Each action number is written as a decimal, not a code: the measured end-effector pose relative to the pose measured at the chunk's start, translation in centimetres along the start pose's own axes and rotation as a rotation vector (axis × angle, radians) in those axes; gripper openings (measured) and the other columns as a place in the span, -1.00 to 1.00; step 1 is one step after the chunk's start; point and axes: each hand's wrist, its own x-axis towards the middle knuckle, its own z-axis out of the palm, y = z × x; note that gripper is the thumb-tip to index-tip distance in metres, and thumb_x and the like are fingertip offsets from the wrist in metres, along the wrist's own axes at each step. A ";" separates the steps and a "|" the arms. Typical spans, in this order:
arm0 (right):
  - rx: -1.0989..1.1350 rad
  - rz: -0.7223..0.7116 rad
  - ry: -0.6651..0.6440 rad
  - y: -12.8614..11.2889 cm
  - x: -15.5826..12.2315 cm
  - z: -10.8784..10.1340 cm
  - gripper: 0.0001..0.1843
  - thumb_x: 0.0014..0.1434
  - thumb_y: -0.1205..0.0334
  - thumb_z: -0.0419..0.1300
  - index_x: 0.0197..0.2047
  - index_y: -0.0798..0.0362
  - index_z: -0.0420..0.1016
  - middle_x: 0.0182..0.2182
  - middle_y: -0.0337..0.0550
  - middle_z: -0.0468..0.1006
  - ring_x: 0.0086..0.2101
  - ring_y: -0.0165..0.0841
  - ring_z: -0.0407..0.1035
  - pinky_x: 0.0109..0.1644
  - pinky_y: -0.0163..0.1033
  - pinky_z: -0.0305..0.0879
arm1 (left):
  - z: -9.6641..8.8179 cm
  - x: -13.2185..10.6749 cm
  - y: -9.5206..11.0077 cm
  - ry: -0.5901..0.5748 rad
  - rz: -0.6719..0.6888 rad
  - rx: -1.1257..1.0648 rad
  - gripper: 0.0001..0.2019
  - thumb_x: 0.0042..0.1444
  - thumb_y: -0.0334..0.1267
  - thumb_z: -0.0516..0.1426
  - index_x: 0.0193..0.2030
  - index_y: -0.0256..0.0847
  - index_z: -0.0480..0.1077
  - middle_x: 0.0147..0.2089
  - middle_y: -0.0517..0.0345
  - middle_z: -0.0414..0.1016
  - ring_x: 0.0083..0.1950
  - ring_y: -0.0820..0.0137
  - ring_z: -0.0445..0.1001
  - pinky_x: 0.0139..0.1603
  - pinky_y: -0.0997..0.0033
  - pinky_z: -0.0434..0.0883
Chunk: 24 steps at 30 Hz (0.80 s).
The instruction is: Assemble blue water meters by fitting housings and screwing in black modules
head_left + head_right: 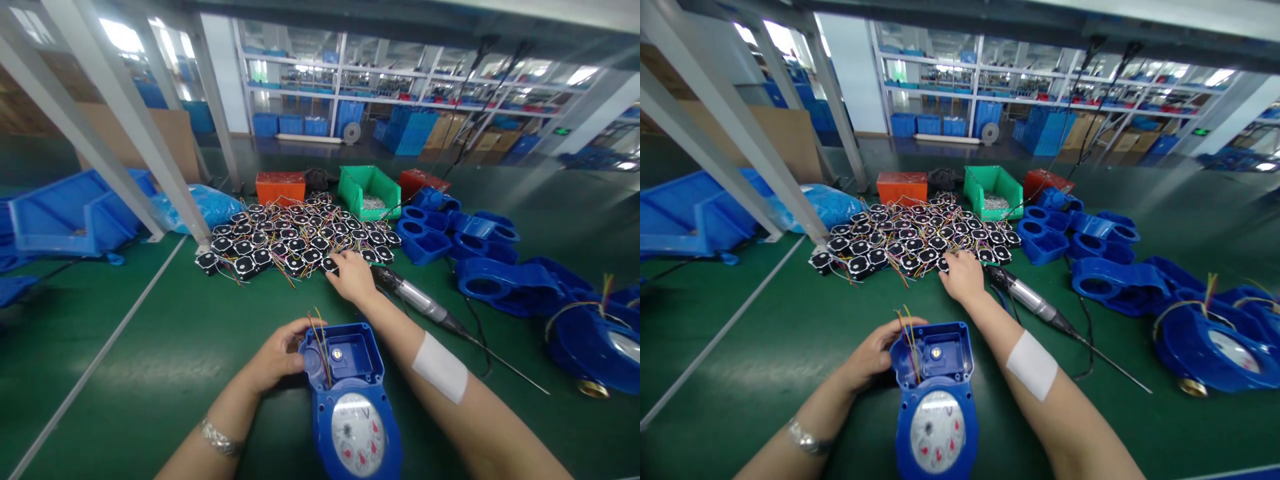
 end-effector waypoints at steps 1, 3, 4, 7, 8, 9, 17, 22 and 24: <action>-0.045 -0.001 -0.005 -0.2 0.3 0.3 -0.59 0.05 0.23 0.22 0.00 0.05 0.32 -0.17 -0.01 0.24 -0.10 -0.17 0.10 0.02 -0.08 0.06 | -0.2 0.1 0.0 0.004 -0.004 -0.009 -0.31 -0.29 0.12 0.24 -0.03 -0.25 0.29 -0.08 -0.02 0.36 -0.06 0.19 0.31 -0.05 0.29 0.22; -0.116 -0.002 -0.015 -0.5 0.4 0.7 -0.57 0.05 0.19 0.23 0.01 -0.01 0.32 -0.17 0.00 0.21 -0.11 -0.14 0.09 -0.03 -0.08 0.08 | -0.4 0.1 -0.1 0.009 -0.018 -0.027 -0.31 -0.29 0.12 0.23 -0.02 -0.25 0.29 -0.07 -0.03 0.36 -0.06 0.19 0.31 -0.05 0.29 0.22; -0.140 -0.005 -0.021 -0.5 0.2 0.7 -0.60 0.06 0.17 0.22 -0.01 -0.02 0.33 -0.17 -0.01 0.21 -0.12 -0.15 0.09 -0.05 -0.10 0.09 | -0.5 0.1 -0.1 0.009 -0.022 -0.033 -0.32 -0.28 0.11 0.24 -0.03 -0.25 0.29 -0.07 -0.04 0.36 -0.06 0.19 0.32 -0.06 0.29 0.22; -0.173 -0.036 -0.043 -0.4 -0.9 0.2 -0.69 0.08 0.16 0.21 -0.08 -0.05 0.37 -0.19 -0.05 0.21 -0.15 -0.19 0.10 -0.10 -0.15 0.10 | -0.6 0.2 -0.2 0.012 -0.020 -0.039 -0.33 -0.28 0.11 0.24 -0.04 -0.25 0.30 -0.08 -0.04 0.37 -0.07 0.20 0.32 -0.07 0.30 0.22; -0.174 -0.052 -0.051 -0.3 -1.4 0.0 -0.72 0.07 0.16 0.22 -0.11 -0.05 0.38 -0.19 -0.07 0.22 -0.16 -0.21 0.11 -0.11 -0.16 0.10 | -0.6 0.2 -0.3 0.017 -0.017 -0.044 -0.33 -0.28 0.10 0.24 -0.04 -0.25 0.30 -0.08 -0.03 0.36 -0.07 0.20 0.32 -0.08 0.31 0.23; -0.170 -0.068 -0.059 -0.1 -1.9 -0.2 -0.76 0.07 0.17 0.23 -0.15 -0.05 0.40 -0.19 -0.09 0.22 -0.17 -0.22 0.11 -0.11 -0.18 0.10 | -0.6 0.2 -0.3 0.020 -0.013 -0.051 -0.34 -0.27 0.10 0.24 -0.04 -0.25 0.30 -0.08 -0.03 0.36 -0.08 0.20 0.32 -0.08 0.32 0.23; -0.104 -0.036 -0.042 1.7 -4.9 -1.4 -0.75 -0.07 0.36 0.31 -0.38 0.14 0.28 -0.25 -0.20 0.26 -0.23 -0.42 0.18 -0.14 -0.40 0.14 | -0.7 0.2 -0.8 0.047 0.021 -0.056 -0.36 -0.15 0.17 0.12 -0.03 -0.28 0.29 -0.08 -0.08 0.36 -0.08 0.18 0.32 -0.08 0.29 0.24; -0.152 0.154 0.023 1.4 -5.5 -1.3 -0.66 -0.04 0.20 0.28 -0.31 0.18 0.21 -0.36 -0.08 0.28 -0.31 -0.27 0.22 -0.27 -0.28 0.16 | -0.7 0.2 -0.9 0.109 0.041 -0.051 -0.38 -0.11 0.19 0.07 -0.06 -0.29 0.30 -0.06 -0.11 0.34 -0.05 0.15 0.31 -0.06 0.25 0.24; -0.155 0.176 0.001 1.1 -5.6 -1.2 -0.68 -0.04 0.21 0.26 -0.32 0.17 0.21 -0.41 -0.10 0.30 -0.36 -0.25 0.25 -0.34 -0.28 0.14 | -0.7 0.3 -0.9 0.128 0.046 -0.064 -0.40 -0.08 0.18 0.06 -0.06 -0.30 0.30 -0.09 -0.11 0.36 -0.07 0.18 0.32 -0.07 0.26 0.25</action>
